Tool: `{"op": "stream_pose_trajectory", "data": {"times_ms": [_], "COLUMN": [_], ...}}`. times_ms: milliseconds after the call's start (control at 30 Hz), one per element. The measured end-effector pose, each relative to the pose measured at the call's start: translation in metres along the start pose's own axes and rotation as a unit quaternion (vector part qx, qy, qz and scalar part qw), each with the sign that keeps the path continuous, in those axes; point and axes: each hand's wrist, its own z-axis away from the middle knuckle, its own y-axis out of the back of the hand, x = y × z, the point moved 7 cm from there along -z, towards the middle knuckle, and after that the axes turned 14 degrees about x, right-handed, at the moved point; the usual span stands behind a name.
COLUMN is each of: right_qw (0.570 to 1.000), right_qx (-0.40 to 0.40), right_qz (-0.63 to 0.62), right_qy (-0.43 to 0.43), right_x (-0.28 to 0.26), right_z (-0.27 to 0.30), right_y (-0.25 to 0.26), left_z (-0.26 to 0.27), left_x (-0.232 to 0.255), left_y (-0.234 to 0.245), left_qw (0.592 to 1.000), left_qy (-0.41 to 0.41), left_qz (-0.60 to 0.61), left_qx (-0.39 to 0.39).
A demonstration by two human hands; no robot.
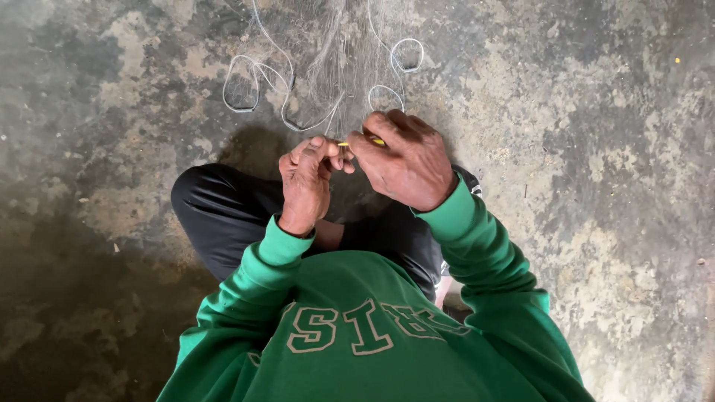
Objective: The person repairs a fishing net by cutting damaged sections with scissors, pulling the net to separate the cut pieces. The net is held by hand throughout the process.
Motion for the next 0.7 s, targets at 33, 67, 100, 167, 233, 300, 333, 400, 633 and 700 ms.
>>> {"op": "stream_pose_trajectory", "data": {"times_ms": [33, 67, 100, 167, 233, 300, 333, 400, 633, 700], "right_qw": [1.0, 1.0, 1.0, 0.996, 0.991, 0.984, 0.973, 0.961, 0.92, 0.911], "right_qx": [0.004, 0.008, 0.006, 0.05, 0.062, 0.075, 0.095, 0.112, 0.19, 0.21], "right_qz": [0.0, 0.0, 0.0, -0.048, -0.087, -0.126, -0.165, -0.204, -0.259, -0.263], "right_qy": [-0.007, -0.014, -0.014, -0.047, -0.075, -0.103, -0.127, -0.15, -0.226, -0.239], "right_x": [0.002, 0.004, 0.002, 0.002, 0.004, 0.008, 0.011, 0.013, 0.006, 0.007], "right_z": [0.002, 0.005, 0.001, -0.008, -0.004, 0.002, 0.007, 0.01, 0.005, 0.008], "right_y": [-0.003, -0.006, -0.005, 0.001, -0.002, -0.008, -0.009, -0.011, -0.008, -0.005], "left_z": [0.0, 0.0, 0.001, 0.002, 0.001, 0.001, 0.001, 0.002, -0.003, -0.007], "left_x": [-0.001, -0.002, -0.003, -0.009, -0.016, -0.024, -0.029, -0.036, -0.041, -0.04], "left_y": [0.0, -0.001, -0.001, -0.001, 0.003, 0.008, 0.011, 0.013, 0.01, 0.011], "left_qw": [1.0, 1.0, 1.0, 0.999, 0.996, 0.993, 0.99, 0.987, 0.996, 0.998], "left_qy": [0.005, 0.011, 0.012, 0.037, 0.064, 0.091, 0.107, 0.123, 0.059, 0.038], "left_qz": [0.006, 0.011, 0.012, 0.03, 0.048, 0.065, 0.08, 0.096, 0.068, 0.046], "left_qx": [-0.001, -0.002, -0.001, 0.017, 0.027, 0.036, 0.038, 0.042, 0.01, -0.003]}}
